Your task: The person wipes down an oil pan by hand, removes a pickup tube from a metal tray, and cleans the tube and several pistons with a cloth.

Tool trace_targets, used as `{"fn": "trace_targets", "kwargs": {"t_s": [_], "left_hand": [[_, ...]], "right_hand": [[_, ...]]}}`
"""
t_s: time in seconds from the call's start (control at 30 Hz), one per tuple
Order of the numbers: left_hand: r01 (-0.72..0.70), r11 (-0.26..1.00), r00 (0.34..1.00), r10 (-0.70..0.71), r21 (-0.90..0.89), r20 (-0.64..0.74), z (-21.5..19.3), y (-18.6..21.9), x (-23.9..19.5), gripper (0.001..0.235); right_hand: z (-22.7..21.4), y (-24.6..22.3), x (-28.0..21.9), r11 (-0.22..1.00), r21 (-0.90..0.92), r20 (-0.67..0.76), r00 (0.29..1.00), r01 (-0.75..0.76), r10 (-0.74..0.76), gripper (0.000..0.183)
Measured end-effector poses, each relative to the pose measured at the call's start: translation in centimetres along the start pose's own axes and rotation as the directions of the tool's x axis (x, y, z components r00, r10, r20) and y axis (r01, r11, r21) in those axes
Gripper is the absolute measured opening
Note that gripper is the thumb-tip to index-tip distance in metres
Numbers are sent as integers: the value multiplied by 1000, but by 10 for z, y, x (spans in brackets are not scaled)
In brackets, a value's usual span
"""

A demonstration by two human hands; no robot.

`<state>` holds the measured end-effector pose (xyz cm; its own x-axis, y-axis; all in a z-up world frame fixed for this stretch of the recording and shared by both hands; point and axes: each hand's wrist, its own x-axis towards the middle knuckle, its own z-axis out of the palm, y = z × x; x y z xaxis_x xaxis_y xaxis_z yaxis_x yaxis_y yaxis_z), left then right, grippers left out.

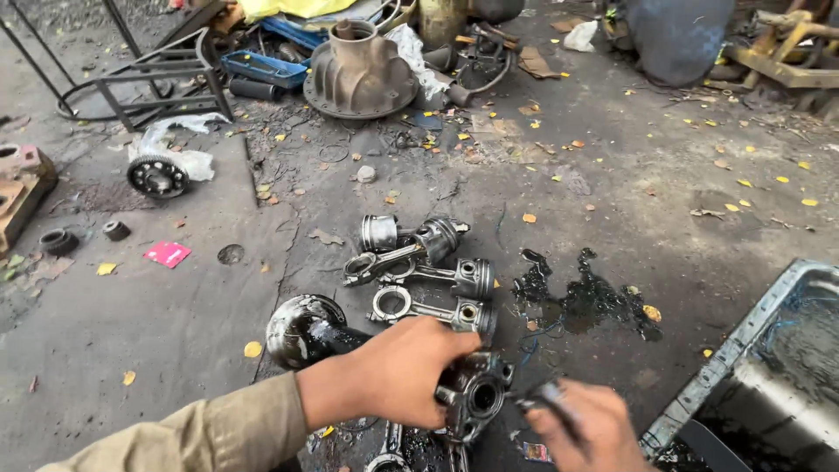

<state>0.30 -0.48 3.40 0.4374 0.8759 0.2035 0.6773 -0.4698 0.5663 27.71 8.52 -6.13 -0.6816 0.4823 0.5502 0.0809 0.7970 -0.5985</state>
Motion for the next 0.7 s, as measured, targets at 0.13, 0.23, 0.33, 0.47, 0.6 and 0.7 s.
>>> {"fn": "trace_targets", "kwargs": {"t_s": [0.13, 0.23, 0.33, 0.47, 0.6, 0.7], "left_hand": [[23, 995, 999, -20, 97, -32, 3, 1, 0, 42], [41, 985, 995, -24, 168, -100, 7, 6, 0, 39], [17, 971, 989, 18, 240, -146, 8, 8, 0, 35], [72, 952, 989, -30, 297, -146, 8, 4, 3, 32], [-179, 887, 934, 289, 426, -208, 15, 8, -8, 31], [-131, 895, 953, 233, 426, -196, 12, 11, -5, 37]], "right_hand": [[18, -33, 9, 990, -72, -102, 988, -122, 114, 22], [21, -57, 23, 873, 2, -163, 861, -488, 482, 23], [17, -74, 34, 890, 3, -211, 870, -455, 446, 27], [2, -70, 50, 761, -150, -195, 773, -631, 603, 31], [-13, -30, 45, 732, 54, -204, 711, -679, 673, 39], [-3, -8, 16, 804, 362, -69, 846, -472, 528, 40]]}}
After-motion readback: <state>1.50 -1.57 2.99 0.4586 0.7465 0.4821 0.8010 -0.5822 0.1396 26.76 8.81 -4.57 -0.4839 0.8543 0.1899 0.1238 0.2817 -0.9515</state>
